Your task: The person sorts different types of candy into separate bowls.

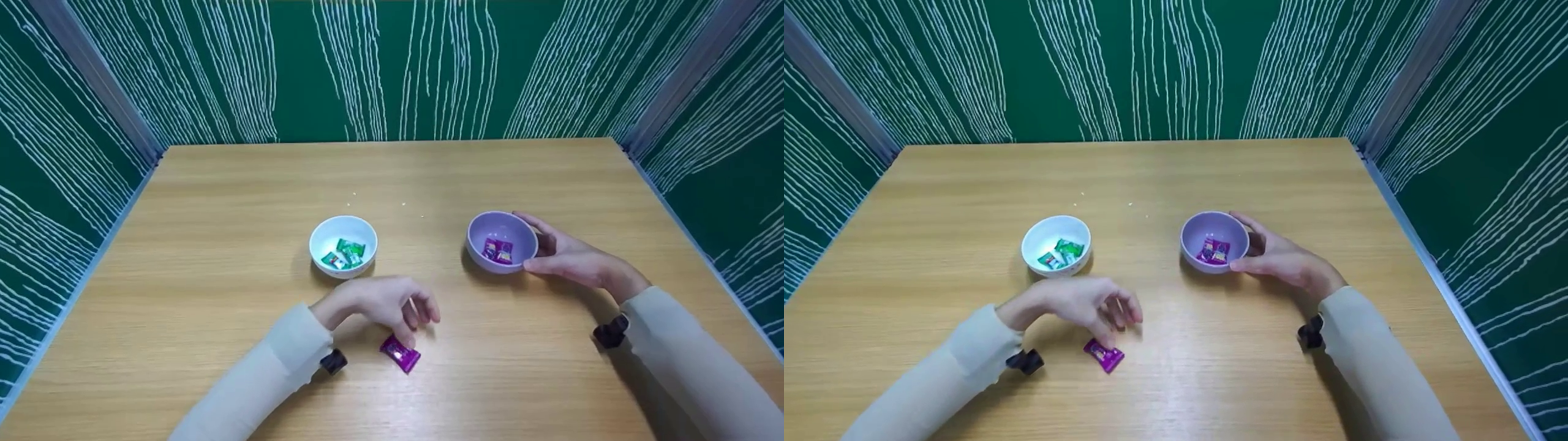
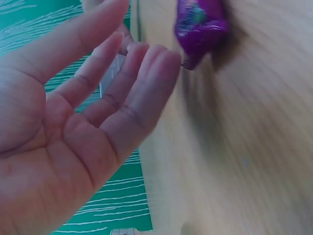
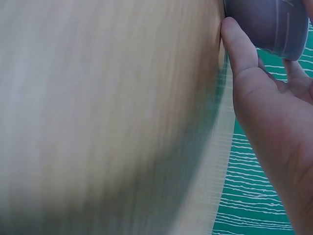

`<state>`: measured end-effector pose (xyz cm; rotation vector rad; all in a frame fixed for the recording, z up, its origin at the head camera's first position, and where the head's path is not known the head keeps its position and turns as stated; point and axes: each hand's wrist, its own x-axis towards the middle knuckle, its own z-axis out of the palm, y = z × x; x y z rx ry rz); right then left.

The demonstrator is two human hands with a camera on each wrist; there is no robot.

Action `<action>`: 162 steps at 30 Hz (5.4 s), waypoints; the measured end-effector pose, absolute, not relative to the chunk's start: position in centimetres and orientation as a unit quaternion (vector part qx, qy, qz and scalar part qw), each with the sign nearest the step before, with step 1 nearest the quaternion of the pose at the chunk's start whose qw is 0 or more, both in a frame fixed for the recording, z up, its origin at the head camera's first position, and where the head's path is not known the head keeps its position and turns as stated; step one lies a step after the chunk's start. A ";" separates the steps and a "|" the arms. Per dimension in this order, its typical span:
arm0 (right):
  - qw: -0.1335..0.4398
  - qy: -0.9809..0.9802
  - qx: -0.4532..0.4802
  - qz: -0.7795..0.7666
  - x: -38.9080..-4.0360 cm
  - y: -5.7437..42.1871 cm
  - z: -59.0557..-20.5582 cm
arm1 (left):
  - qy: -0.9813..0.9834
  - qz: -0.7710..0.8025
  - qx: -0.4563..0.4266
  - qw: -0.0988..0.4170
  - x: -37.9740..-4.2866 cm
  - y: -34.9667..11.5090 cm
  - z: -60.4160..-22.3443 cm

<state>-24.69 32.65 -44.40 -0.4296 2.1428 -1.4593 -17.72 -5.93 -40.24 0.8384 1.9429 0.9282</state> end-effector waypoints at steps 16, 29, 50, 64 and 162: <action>0.242 0.788 -0.160 -0.543 -24.2 32.6 -44.5 | 0.833 0.284 0.333 0.337 -15.5 -7.4 -41.2; 0.237 0.781 -0.153 -0.557 -24.2 32.6 -44.6 | 0.836 0.246 0.372 0.320 -15.1 -6.4 -41.2; 0.243 0.784 -0.160 -0.549 -24.1 33.0 -44.9 | 0.820 0.264 0.336 0.382 -15.4 -5.4 -41.4; 0.244 0.787 -0.150 -0.547 -24.3 32.8 -44.3 | 0.768 0.335 0.362 0.409 -15.9 -4.9 -41.7; 0.281 0.758 -0.132 -0.574 -24.5 32.6 -44.3 | 0.804 0.562 0.063 0.185 -24.9 7.2 -36.7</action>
